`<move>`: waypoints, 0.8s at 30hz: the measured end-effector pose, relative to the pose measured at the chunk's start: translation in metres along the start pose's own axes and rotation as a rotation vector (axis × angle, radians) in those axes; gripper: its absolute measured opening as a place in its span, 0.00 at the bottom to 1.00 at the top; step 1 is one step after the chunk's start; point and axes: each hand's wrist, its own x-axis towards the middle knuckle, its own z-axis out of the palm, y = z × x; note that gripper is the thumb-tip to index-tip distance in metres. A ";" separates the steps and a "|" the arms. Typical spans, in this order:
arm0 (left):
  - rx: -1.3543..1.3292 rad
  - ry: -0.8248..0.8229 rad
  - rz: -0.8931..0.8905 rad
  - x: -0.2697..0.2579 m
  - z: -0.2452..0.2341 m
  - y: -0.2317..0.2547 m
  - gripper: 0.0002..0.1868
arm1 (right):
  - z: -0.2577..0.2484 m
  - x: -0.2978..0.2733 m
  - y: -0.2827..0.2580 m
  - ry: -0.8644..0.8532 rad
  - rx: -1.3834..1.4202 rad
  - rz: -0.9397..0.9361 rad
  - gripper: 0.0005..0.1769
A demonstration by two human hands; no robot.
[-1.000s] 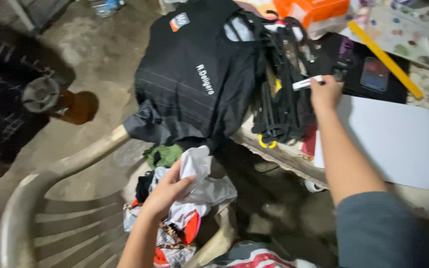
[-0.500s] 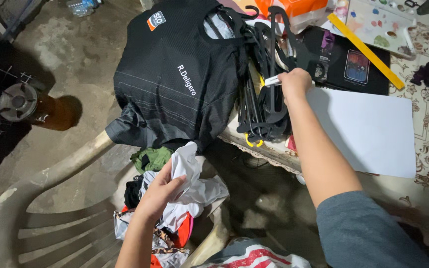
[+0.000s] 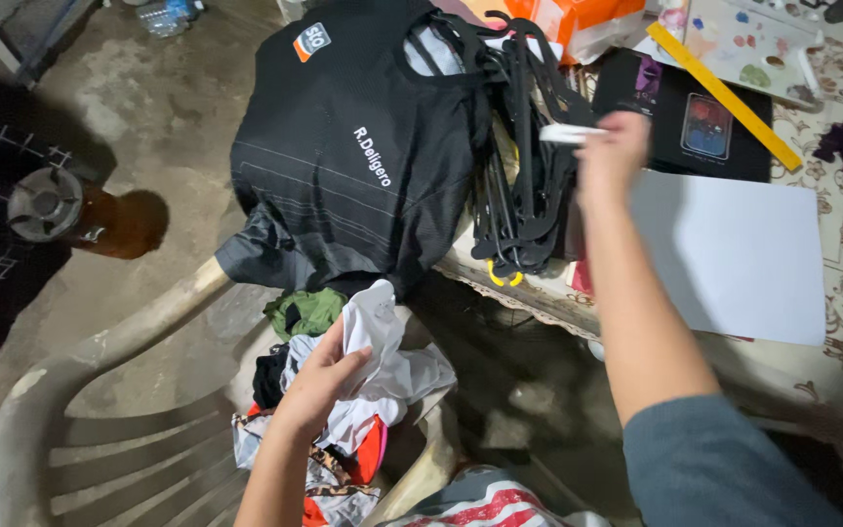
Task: The person picks up clothes from a pink basin on a plastic chair and places them onto hangers. They handle a white shirt, a patterned top, an orange shirt, a gray shirt, and a black shirt, placing each onto a hanger and setting them aside on the chair or nearby surface.
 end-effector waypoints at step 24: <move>0.018 0.152 0.135 -0.008 -0.017 -0.029 0.30 | 0.002 -0.068 -0.003 -0.144 -0.777 0.065 0.25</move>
